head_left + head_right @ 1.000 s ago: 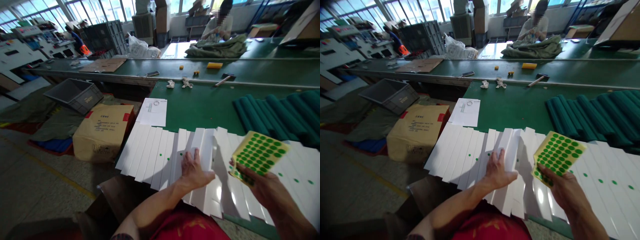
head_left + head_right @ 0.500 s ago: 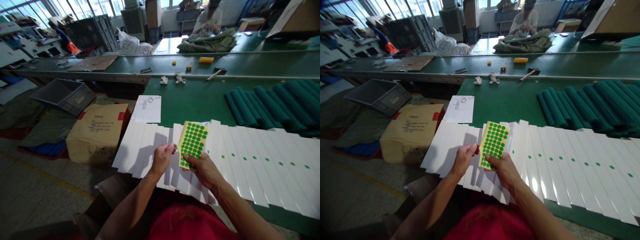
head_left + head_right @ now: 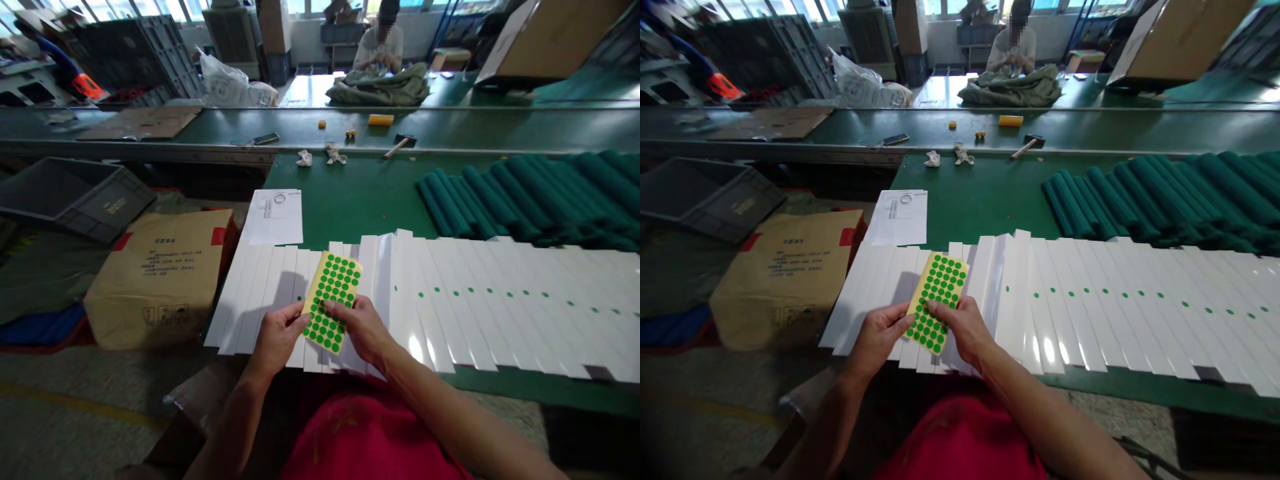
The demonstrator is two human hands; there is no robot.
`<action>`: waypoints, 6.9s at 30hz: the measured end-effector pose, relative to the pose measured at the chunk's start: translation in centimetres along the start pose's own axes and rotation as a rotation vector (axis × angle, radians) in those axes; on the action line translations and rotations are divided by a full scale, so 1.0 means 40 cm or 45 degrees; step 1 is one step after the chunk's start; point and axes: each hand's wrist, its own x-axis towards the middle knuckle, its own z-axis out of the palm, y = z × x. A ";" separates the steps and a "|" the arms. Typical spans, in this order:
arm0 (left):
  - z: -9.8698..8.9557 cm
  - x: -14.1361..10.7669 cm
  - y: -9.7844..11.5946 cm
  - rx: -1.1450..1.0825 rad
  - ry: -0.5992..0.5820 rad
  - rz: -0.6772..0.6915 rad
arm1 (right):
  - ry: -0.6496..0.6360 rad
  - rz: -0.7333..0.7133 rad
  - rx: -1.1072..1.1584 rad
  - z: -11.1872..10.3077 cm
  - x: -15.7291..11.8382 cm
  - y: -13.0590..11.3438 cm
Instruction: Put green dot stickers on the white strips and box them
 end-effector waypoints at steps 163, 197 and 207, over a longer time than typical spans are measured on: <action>-0.085 0.065 -0.034 0.566 0.243 0.385 | 0.126 0.151 -0.819 0.017 0.097 0.046; -0.153 0.098 -0.042 0.561 0.152 0.120 | 0.135 0.143 -0.721 0.030 0.094 0.034; -0.089 0.050 -0.023 0.824 0.305 0.424 | 0.197 0.159 -0.696 0.044 0.091 0.033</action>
